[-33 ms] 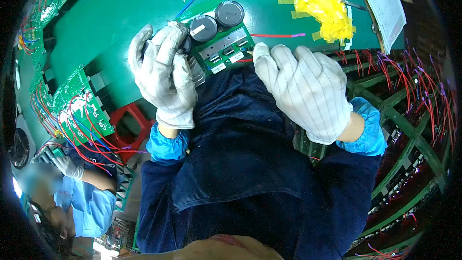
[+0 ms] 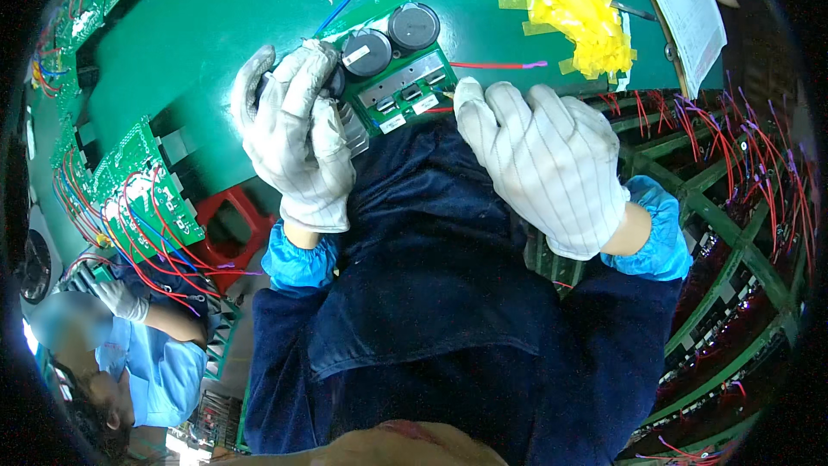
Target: Manually assembling electronic components and capacitors onto printed circuit boards at a factory workstation.
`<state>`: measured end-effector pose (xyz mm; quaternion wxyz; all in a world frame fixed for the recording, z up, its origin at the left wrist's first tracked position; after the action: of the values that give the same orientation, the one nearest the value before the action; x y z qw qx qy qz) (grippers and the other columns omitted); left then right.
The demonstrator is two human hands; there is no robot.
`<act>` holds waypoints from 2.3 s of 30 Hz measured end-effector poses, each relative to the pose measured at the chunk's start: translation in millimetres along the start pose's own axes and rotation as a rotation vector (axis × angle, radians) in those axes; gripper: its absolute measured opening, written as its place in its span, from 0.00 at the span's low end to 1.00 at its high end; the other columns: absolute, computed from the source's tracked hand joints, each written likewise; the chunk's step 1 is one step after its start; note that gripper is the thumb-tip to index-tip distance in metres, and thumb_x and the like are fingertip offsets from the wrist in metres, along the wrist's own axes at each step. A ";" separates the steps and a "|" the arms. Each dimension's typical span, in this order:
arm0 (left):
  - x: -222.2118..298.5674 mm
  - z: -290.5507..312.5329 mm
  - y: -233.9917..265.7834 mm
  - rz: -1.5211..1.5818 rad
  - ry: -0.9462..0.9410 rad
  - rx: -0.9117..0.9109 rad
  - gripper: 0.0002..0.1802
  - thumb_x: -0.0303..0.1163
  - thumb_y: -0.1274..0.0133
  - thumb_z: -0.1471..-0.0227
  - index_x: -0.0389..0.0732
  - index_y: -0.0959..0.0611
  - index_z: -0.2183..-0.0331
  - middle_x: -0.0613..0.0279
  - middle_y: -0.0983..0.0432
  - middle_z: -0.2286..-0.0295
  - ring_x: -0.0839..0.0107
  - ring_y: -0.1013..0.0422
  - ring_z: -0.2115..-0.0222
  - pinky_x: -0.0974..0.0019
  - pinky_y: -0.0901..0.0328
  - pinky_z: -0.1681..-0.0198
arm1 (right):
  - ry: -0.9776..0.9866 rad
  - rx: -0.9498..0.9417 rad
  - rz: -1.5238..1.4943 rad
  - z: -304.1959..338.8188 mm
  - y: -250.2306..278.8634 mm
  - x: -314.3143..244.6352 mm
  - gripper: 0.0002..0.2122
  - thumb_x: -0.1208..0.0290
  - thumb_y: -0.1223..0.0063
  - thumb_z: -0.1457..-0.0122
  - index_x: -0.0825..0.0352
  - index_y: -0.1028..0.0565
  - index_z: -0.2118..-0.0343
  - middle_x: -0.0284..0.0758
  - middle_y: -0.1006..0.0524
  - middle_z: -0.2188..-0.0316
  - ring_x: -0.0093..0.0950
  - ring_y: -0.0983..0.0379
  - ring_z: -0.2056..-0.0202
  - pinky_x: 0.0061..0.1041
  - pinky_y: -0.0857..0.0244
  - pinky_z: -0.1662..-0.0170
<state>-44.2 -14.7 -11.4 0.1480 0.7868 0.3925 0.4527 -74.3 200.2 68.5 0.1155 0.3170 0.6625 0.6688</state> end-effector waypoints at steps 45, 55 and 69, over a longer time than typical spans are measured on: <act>-5.5 3.9 3.4 0.016 0.011 -0.041 0.16 0.34 0.51 0.46 0.43 0.15 0.58 0.56 0.18 0.60 0.53 0.28 0.52 0.50 0.43 0.40 | 0.186 0.063 -0.202 -0.1 -6.2 16.7 0.17 0.69 0.41 0.52 0.61 0.22 0.56 0.29 0.24 0.66 0.24 0.29 0.71 0.21 0.37 0.74; -5.5 3.1 3.4 0.042 -0.004 -0.045 0.18 0.31 0.49 0.50 0.45 0.16 0.56 0.57 0.20 0.59 0.49 0.33 0.50 0.46 0.43 0.41 | -0.199 0.006 -0.360 37.2 -38.7 -34.3 0.22 0.75 0.41 0.52 0.66 0.25 0.50 0.31 0.24 0.68 0.25 0.29 0.75 0.24 0.37 0.75; -6.6 4.1 3.3 0.039 -0.021 -0.028 0.18 0.33 0.50 0.50 0.43 0.15 0.57 0.55 0.19 0.59 0.50 0.30 0.52 0.48 0.43 0.41 | -0.772 -0.271 -1.315 42.9 -49.8 -22.5 0.13 0.69 0.36 0.46 0.68 0.21 0.58 0.41 0.19 0.67 0.33 0.22 0.73 0.28 0.30 0.67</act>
<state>-41.0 -21.3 -15.7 0.1540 0.7968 0.3693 0.4528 -45.5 226.9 11.3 0.7492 0.0523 0.5397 0.3803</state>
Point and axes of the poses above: each hand's wrist, its own z-axis away from the middle knuckle, its own y-axis out of the back of the hand, x = y × z, the point moved 1 cm from there along -z, towards the middle knuckle
